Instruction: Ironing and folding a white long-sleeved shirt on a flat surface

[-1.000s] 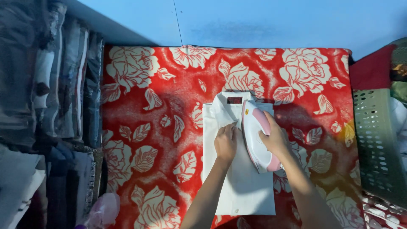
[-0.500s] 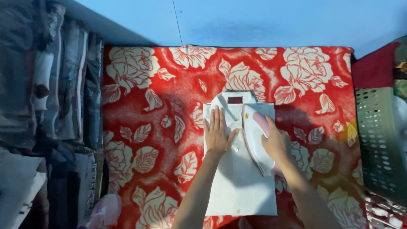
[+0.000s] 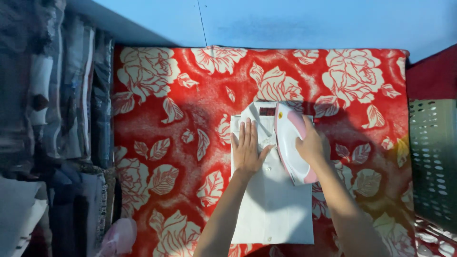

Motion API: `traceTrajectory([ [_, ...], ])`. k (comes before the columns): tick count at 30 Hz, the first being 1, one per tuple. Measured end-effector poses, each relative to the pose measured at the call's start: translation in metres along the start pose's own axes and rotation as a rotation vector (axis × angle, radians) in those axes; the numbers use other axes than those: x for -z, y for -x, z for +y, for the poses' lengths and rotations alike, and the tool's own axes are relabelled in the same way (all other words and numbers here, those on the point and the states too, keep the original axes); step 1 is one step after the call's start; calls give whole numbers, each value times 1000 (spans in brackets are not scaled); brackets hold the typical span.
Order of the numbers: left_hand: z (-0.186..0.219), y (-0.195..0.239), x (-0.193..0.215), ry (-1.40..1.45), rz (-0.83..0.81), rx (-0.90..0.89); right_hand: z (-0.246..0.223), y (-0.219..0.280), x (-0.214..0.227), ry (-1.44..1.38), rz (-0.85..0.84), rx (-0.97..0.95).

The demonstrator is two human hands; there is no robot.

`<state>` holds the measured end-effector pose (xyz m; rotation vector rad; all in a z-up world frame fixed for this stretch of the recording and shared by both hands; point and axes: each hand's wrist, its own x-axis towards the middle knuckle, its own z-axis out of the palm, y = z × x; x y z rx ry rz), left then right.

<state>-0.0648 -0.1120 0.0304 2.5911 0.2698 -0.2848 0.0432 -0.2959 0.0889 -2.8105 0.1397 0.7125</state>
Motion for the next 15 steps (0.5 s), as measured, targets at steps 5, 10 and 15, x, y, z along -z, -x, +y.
traceTrajectory([
  [5, 1, 3, -1, 18, 59, -23, -14, -64, -2, 22, 65, 69],
  [10, 4, 5, 9, 12, 22, -13, -17, -25, 8, -5, 50, 74],
  [15, 0, 5, 2, 25, 31, -17, -13, -19, 5, 17, 7, 22],
])
